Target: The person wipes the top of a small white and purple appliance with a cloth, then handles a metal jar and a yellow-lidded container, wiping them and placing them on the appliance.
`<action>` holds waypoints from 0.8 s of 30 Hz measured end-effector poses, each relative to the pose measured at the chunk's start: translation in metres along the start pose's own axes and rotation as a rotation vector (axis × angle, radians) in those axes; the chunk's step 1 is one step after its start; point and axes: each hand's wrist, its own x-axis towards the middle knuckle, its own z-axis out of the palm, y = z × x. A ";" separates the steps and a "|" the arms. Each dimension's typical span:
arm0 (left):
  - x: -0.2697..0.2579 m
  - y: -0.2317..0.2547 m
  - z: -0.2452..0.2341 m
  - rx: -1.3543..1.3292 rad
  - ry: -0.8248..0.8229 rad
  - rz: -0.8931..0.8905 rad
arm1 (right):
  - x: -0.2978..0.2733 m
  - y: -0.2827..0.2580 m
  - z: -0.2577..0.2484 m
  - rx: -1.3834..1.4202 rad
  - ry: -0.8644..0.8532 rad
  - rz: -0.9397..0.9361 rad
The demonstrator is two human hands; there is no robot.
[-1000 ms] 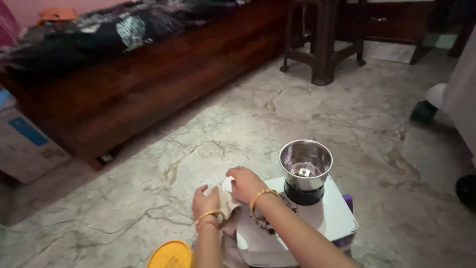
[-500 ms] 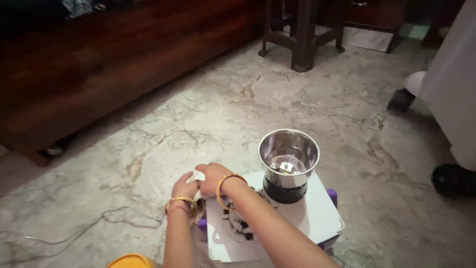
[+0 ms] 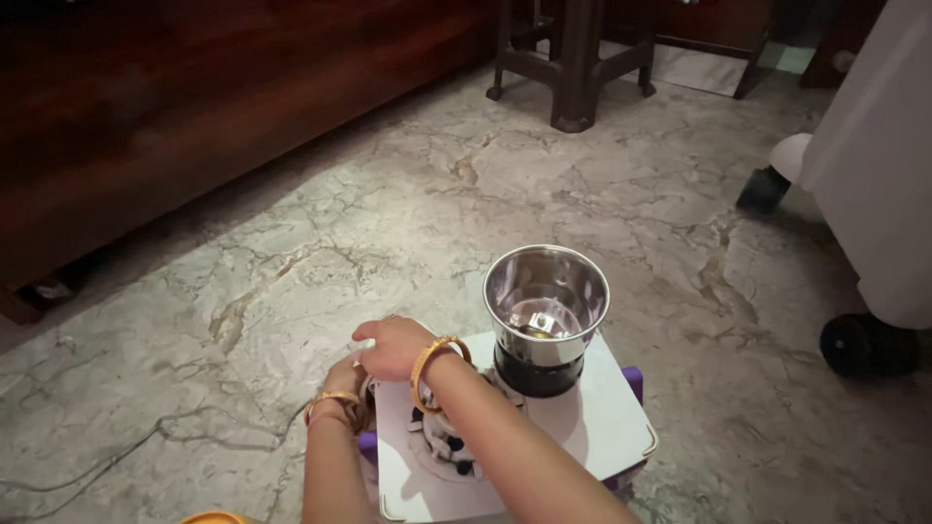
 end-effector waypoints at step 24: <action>-0.096 0.076 0.035 1.570 -0.021 0.318 | 0.008 0.023 0.011 0.126 0.163 -0.018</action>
